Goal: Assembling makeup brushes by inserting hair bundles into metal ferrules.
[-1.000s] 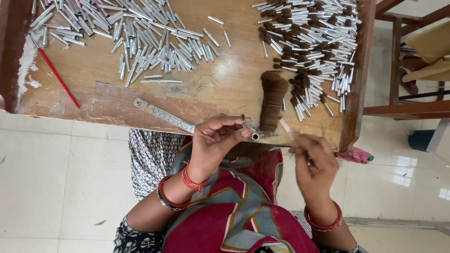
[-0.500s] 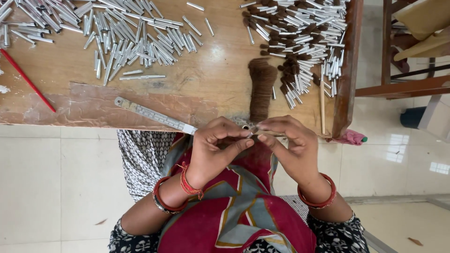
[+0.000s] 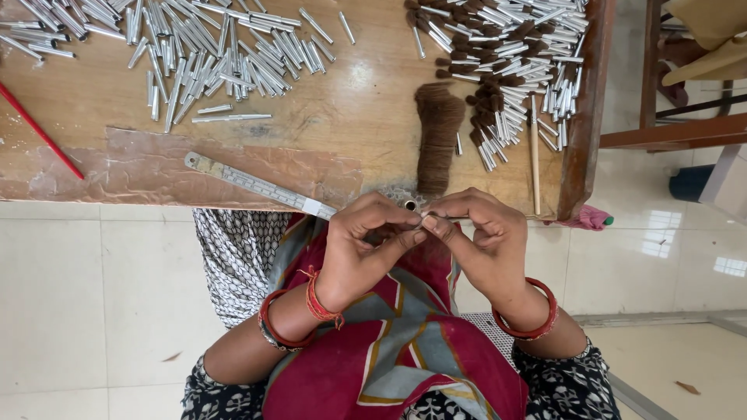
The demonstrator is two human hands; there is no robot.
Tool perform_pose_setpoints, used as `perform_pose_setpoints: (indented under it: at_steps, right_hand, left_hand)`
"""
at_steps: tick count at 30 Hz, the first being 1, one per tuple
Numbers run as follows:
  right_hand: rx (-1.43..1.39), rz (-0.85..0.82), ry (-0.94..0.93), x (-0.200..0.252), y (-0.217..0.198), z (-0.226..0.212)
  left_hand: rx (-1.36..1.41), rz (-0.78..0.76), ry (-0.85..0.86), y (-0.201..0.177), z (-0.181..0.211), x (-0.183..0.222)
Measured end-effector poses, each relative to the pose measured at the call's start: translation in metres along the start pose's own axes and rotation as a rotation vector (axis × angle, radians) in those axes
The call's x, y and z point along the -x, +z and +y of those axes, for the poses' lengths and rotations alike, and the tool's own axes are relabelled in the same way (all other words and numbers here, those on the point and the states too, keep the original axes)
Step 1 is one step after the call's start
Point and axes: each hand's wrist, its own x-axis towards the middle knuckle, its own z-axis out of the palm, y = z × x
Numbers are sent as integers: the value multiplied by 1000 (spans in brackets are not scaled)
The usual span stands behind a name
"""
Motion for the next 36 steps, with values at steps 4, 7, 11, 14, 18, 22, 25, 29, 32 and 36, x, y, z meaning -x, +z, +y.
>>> perform_pose_setpoints:
  at_steps: [4, 7, 11, 14, 18, 22, 25, 29, 32, 36]
  right_hand:
    - [-41, 10, 29, 1, 0, 1]
    - [-43, -1, 40, -1, 2, -4]
    - [122, -24, -37, 1, 5, -6]
    - [110, -52, 19, 11, 6, -1]
    - [84, -75, 114, 23, 13, -2]
    - [263, -54, -17, 24, 30, -3]
    - [374, -25, -154, 21, 44, -2]
    - [438, -45, -300, 18, 56, 7]
    - [468, -58, -338, 14, 65, 12]
    - [460, -63, -369, 9, 74, 15]
  left_hand:
    - [-7, -14, 14, -1, 1, 0]
    - [29, -21, -7, 0, 0, 1]
    - [70, -3, -45, 1, -2, 7]
    - [-159, -36, 174, -8, -12, 14]
    - [-614, -188, 636, -30, -6, 16]
    - [-739, -177, 662, -62, 0, 21]
    - [-817, -101, 670, -86, 9, 21]
    - [-1005, -6, 607, -102, 19, 24]
    - [-1093, 2, 558, -111, 15, 26]
    - [-1125, -22, 525, -116, 8, 30]
